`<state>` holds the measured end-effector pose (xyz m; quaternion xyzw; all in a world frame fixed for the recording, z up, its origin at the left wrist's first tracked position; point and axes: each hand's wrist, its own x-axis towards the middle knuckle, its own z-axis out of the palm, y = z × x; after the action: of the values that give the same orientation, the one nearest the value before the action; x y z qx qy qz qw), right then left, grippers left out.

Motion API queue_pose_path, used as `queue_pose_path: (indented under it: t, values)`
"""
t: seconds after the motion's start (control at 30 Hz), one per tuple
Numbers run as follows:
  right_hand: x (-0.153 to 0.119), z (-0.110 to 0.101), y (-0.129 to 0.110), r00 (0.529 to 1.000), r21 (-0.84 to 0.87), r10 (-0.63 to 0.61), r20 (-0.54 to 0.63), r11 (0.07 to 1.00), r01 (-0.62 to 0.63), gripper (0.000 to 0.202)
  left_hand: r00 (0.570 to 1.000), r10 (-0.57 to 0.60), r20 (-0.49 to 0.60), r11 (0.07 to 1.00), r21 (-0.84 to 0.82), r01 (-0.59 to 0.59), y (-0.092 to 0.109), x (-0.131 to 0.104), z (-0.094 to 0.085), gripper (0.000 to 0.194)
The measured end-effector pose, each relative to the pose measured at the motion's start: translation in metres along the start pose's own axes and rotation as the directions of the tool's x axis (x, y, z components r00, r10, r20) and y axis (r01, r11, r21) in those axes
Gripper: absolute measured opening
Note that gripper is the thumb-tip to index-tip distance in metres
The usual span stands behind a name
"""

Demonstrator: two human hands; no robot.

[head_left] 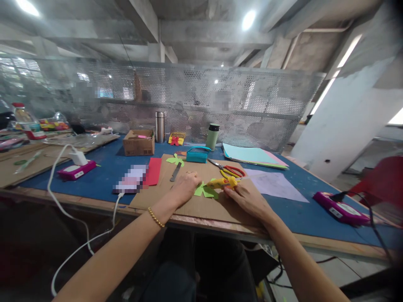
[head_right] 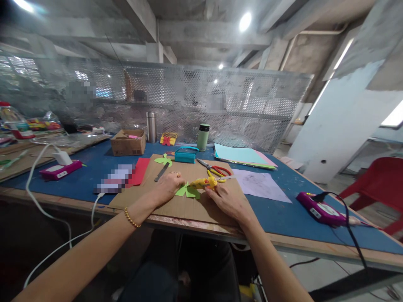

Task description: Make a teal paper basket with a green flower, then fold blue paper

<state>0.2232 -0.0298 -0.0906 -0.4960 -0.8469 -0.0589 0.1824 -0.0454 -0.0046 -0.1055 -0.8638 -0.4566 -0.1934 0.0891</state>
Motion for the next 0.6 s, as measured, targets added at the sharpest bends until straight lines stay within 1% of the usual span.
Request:
queue_pose_path:
  t: [0.1, 0.23, 0.37, 0.47, 0.6]
  values:
    - [0.0011, -0.0034, -0.0047, 0.998, 0.03, 0.057, 0.032, 0.998, -0.058, 0.058, 1.0, -0.008, 0.0, 1.0, 0.003, 0.008, 0.0006, -0.0001, -0.0009, 0.026]
    - [0.0014, -0.0059, -0.0084, 0.994, 0.047, 0.097, 0.041, 0.994, -0.099, 0.061, 1.0, -0.009, 0.003, 1.0, 0.003, 0.009, 0.0012, -0.0007, -0.0025, 0.026]
    - [0.0016, -0.0075, -0.0086, 0.986, 0.138, 0.125, 0.106, 0.98, -0.139, 0.059, 1.0, -0.005, 0.004, 1.0, 0.003, 0.005, 0.001, -0.0009, -0.0027, 0.025]
    - [0.0014, -0.0082, -0.009, 0.988, 0.151, 0.112, 0.108, 0.98, -0.128, 0.057, 1.0, -0.004, -0.003, 1.0, -0.005, 0.004, 0.0007, -0.0008, -0.002, 0.025]
    - [0.0002, -0.0054, -0.0073, 0.996, 0.107, 0.071, 0.058, 0.991, -0.077, 0.055, 1.0, -0.004, -0.006, 1.0, -0.023, 0.004, 0.001, -0.0006, -0.0015, 0.028]
